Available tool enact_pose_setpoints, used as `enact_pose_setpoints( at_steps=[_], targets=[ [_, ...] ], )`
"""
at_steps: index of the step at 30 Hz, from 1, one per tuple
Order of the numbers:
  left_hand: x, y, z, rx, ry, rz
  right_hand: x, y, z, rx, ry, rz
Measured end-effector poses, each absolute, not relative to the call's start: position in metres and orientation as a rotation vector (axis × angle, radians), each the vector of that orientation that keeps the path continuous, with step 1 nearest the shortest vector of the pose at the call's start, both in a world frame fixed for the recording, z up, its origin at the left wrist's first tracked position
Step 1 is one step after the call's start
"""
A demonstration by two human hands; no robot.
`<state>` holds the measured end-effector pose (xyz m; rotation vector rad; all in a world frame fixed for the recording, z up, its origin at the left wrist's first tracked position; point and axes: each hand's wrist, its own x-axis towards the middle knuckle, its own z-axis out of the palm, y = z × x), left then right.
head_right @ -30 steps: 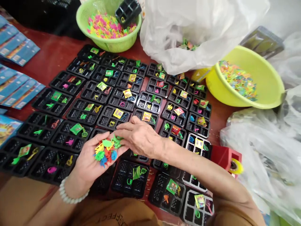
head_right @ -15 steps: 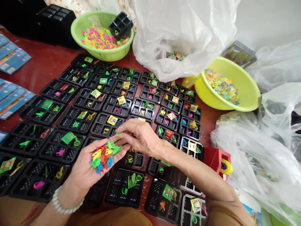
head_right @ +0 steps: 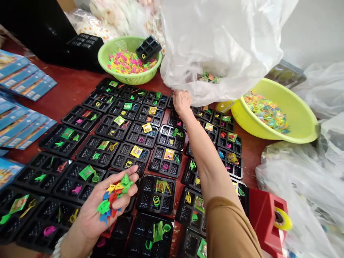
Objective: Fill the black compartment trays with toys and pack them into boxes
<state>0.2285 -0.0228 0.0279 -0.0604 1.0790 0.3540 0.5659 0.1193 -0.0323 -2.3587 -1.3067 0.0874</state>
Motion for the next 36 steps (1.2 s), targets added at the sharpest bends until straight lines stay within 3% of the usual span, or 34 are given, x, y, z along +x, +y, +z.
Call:
enact_pose_setpoints(
  at_steps=[7,10,14,24,31,36],
  targets=[
    [0.226,-0.018,0.026,-0.068,0.964,0.400,0.512,0.061,-0.010,-2.096,-1.559,0.298],
    [0.226,-0.026,0.021,-0.022,0.890,0.409,0.465,0.002,0.005,-1.528,-1.930,0.675],
    [0.227,-0.040,0.016,0.075,0.821,0.397,0.416,-0.059,0.010,-1.085,-2.181,0.801],
    [0.232,-0.053,0.017,0.177,0.781,0.372,0.419,-0.087,0.009,-1.276,-1.948,0.648],
    [0.232,-0.044,0.022,-0.017,0.969,0.329,0.516,0.000,-0.027,-1.851,-1.747,0.092],
    [0.227,-0.037,0.027,-0.086,1.016,0.386,0.560,0.049,-0.055,-2.112,-1.720,0.051]
  ],
)
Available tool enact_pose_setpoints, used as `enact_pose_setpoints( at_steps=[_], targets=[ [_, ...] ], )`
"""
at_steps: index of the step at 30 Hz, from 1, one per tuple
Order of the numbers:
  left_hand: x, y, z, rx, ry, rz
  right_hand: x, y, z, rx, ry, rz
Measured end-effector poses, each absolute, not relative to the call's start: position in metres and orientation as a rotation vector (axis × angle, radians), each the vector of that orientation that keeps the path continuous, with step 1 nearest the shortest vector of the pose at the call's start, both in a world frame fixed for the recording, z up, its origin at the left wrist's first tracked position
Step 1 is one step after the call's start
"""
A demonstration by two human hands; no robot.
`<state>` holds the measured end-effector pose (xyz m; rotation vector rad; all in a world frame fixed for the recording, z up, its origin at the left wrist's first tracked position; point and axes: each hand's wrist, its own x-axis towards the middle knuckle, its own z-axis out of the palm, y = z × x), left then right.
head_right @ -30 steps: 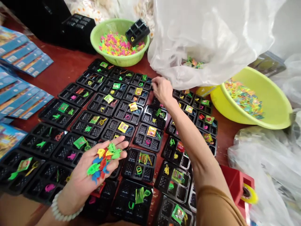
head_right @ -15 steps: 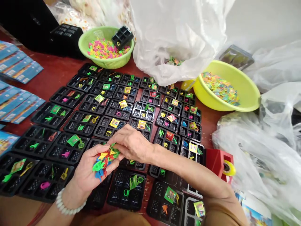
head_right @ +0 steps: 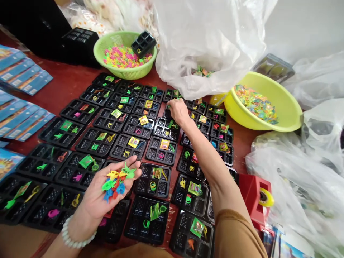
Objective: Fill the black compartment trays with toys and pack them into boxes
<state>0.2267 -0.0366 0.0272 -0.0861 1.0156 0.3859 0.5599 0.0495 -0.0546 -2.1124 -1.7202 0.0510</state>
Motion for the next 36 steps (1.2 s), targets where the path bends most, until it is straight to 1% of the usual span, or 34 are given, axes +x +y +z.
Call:
enact_pose_setpoints(
  at_steps=[2,5,9,10,13,16,22,25,27,32,36],
  targets=[
    [0.226,-0.035,0.029,-0.083,1.019,0.424,0.553,0.045,-0.053,-2.074,-1.756,0.037],
    [0.226,-0.035,0.029,-0.067,0.981,0.474,0.512,0.007,-0.033,-1.850,-1.846,0.038],
    [0.230,-0.041,0.023,-0.093,0.930,0.519,0.433,-0.066,-0.001,-1.333,-2.149,0.343],
    [0.231,-0.044,0.021,-0.091,0.936,0.534,0.417,-0.081,0.003,-1.294,-2.202,0.368],
    [0.232,-0.054,0.018,-0.043,0.932,0.529,0.391,-0.107,0.003,-1.360,-2.261,0.363],
    [0.232,-0.063,0.016,-0.019,0.874,0.491,0.393,-0.114,-0.002,-1.384,-2.214,0.420],
    [0.231,-0.071,0.014,-0.049,0.831,0.467,0.397,-0.129,0.011,-1.342,-1.951,0.591],
    [0.229,-0.074,0.016,-0.015,0.795,0.448,0.404,-0.131,0.017,-1.387,-1.812,0.656],
    [0.225,-0.075,0.017,0.011,0.798,0.407,0.421,-0.121,0.013,-1.514,-1.688,0.564],
    [0.215,-0.078,0.015,0.046,0.812,0.360,0.482,-0.060,-0.013,-1.901,-1.467,0.160],
    [0.209,-0.077,0.012,0.078,0.790,0.364,0.499,-0.019,-0.032,-2.072,-1.469,0.117]
  ],
)
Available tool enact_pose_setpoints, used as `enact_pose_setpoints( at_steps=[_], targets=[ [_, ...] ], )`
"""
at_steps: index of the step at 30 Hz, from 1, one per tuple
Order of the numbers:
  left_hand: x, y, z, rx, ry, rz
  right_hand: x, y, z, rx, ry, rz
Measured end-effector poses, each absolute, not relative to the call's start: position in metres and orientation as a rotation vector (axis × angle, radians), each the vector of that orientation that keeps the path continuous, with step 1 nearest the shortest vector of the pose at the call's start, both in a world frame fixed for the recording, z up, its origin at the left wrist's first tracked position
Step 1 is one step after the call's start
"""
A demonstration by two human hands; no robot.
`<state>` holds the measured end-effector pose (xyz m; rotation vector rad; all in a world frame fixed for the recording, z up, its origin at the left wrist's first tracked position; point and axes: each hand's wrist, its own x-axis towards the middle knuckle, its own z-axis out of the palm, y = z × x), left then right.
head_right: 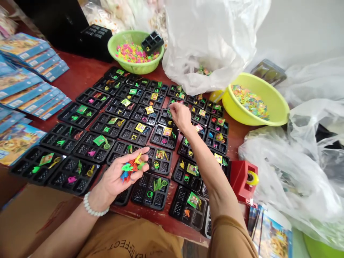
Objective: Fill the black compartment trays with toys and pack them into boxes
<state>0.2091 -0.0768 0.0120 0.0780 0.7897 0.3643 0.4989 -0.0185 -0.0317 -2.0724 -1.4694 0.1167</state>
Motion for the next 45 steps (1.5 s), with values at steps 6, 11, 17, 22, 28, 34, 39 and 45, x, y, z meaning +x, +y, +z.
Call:
enact_pose_setpoints(
  at_steps=[6,11,17,22,28,34,39,45],
  targets=[
    [0.203,-0.070,0.012,0.065,0.744,0.365,0.478,-0.012,-0.033,-2.105,-1.634,0.093],
    [0.201,-0.067,0.010,0.086,0.704,0.342,0.435,-0.064,-0.004,-1.660,-1.872,0.419],
    [0.208,-0.077,0.012,0.079,0.778,0.373,0.383,-0.124,0.022,-1.313,-2.313,0.621],
    [0.210,-0.086,0.015,0.076,0.845,0.348,0.377,-0.138,0.015,-1.359,-2.294,0.562],
    [0.209,-0.086,0.010,0.112,0.781,0.302,0.384,-0.136,0.008,-1.395,-1.999,0.454],
    [0.203,-0.079,0.003,0.141,0.725,0.302,0.396,-0.116,-0.003,-1.567,-1.605,0.609],
    [0.203,-0.075,0.000,0.121,0.725,0.325,0.400,-0.101,-0.013,-1.627,-1.561,0.563],
    [0.191,-0.063,0.003,0.072,0.783,0.437,0.436,-0.070,-0.038,-1.862,-1.690,0.205]
  ],
)
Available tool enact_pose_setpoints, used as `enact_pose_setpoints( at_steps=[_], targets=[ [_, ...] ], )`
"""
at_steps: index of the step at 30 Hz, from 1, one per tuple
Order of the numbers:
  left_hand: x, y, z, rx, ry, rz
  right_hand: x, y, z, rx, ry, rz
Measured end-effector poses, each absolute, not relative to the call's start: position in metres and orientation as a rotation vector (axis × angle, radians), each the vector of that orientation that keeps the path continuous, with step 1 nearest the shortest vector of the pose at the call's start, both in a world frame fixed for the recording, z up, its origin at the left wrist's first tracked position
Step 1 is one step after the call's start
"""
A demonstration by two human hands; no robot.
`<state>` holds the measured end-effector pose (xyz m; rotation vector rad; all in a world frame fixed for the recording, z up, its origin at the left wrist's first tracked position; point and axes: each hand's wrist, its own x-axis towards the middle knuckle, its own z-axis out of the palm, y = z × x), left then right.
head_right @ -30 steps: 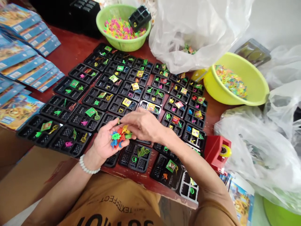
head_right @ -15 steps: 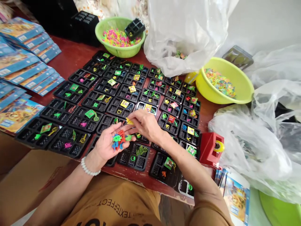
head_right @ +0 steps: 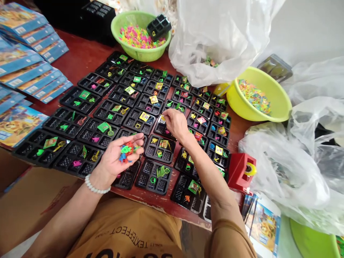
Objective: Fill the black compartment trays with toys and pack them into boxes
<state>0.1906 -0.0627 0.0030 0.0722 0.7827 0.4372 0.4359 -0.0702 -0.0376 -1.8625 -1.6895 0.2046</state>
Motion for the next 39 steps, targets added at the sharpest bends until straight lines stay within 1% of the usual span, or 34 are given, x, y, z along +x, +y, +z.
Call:
enact_pose_setpoints(
  at_steps=[2,4,10,13,16,18,23,26,31,34,39],
  targets=[
    [0.183,-0.057,0.007,0.098,0.790,0.481,0.441,-0.068,-0.043,-1.915,-1.713,0.181],
    [0.178,-0.052,0.009,0.124,0.775,0.526,0.436,-0.074,-0.040,-1.868,-1.740,0.211],
    [0.189,-0.056,0.011,0.028,0.836,0.520,0.382,-0.126,0.005,-1.412,-1.951,0.548],
    [0.201,-0.063,0.013,-0.010,0.869,0.489,0.354,-0.146,0.017,-1.341,-2.146,0.462],
    [0.206,-0.069,0.016,-0.013,0.862,0.443,0.341,-0.154,0.012,-1.447,-2.248,0.287],
    [0.206,-0.072,0.016,-0.016,0.845,0.432,0.341,-0.155,0.007,-1.456,-2.257,0.280],
    [0.204,-0.077,0.010,-0.008,0.800,0.433,0.351,-0.156,0.003,-1.364,-2.085,0.480],
    [0.206,-0.082,0.005,-0.005,0.790,0.448,0.356,-0.159,0.004,-1.327,-1.904,0.500],
    [0.209,-0.089,-0.002,0.028,0.754,0.422,0.358,-0.165,0.001,-1.354,-1.850,0.481],
    [0.208,-0.092,-0.007,0.062,0.769,0.427,0.356,-0.167,-0.001,-1.394,-1.797,0.545],
    [0.201,-0.089,-0.010,0.150,0.797,0.459,0.358,-0.172,0.003,-1.501,-1.536,0.696]
  ],
)
